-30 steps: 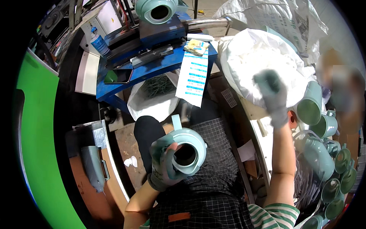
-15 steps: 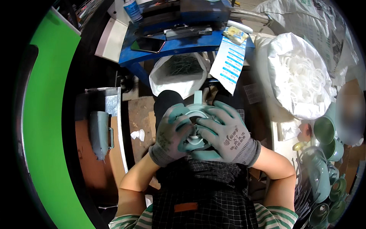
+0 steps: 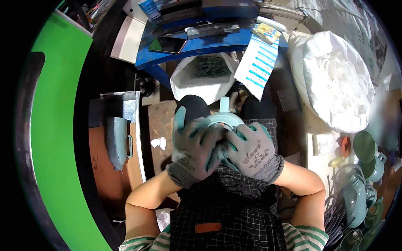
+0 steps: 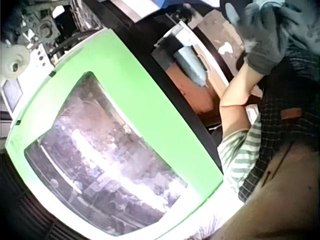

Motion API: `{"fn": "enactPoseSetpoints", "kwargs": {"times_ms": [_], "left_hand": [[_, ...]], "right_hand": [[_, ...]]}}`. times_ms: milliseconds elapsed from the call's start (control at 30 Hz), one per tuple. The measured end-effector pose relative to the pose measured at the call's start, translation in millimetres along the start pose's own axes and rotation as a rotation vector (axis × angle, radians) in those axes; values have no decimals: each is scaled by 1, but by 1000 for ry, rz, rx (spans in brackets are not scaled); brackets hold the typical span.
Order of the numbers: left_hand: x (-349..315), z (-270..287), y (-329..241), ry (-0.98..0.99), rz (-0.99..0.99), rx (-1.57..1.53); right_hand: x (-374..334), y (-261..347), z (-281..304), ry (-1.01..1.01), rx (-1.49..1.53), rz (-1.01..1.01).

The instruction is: The person assembles light blue kettles by inserting a white plastic ring into the top opening and attaching a grey handle. They handle the kettles one at a time, placing the finished units on a nearby table.

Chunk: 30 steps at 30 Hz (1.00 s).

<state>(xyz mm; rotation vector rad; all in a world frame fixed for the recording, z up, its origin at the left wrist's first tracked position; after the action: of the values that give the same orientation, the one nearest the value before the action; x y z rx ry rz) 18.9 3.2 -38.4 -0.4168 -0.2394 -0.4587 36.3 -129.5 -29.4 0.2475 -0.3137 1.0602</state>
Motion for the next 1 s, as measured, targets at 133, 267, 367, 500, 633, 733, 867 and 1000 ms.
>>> {"fn": "enactPoseSetpoints", "kwargs": {"times_ms": [133,267,367,500,633,733,867,1000], "left_hand": [[40,16,-14,379,-16,233],[54,10,-12,247,-52,326],[60,2,-13,490,-164,163],[58,-2,-11,454,-190,119],[50,-10,-17,424,-247,382],[62,-12,3,552,-6,85],[84,4,25,153,-262,-735],[153,-20,43,30,-121,-427]], "right_hand": [[-4,3,6,-3,-7,36],[-7,-1,7,-39,17,-4],[-14,-2,1,-39,95,-50],[-19,-7,-3,-39,186,-41],[-17,-28,15,-118,510,-23],[-35,-87,-23,-346,1226,-500],[-70,-225,-106,-861,1350,-1267],[-59,-333,-216,-732,1763,-1044]]}}
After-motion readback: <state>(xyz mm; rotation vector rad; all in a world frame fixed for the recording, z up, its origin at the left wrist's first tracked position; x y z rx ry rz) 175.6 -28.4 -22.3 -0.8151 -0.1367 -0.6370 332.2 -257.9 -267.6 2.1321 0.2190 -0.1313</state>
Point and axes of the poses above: each hand's wrist, its own x-axis towards the middle knuckle, its own z-axis out of the back of the hand, y = z × x, the point moved 7 cm from there along x, towards the middle knuckle, and after that the axes turned 8 degrees about -x, right-handed, at the moved point
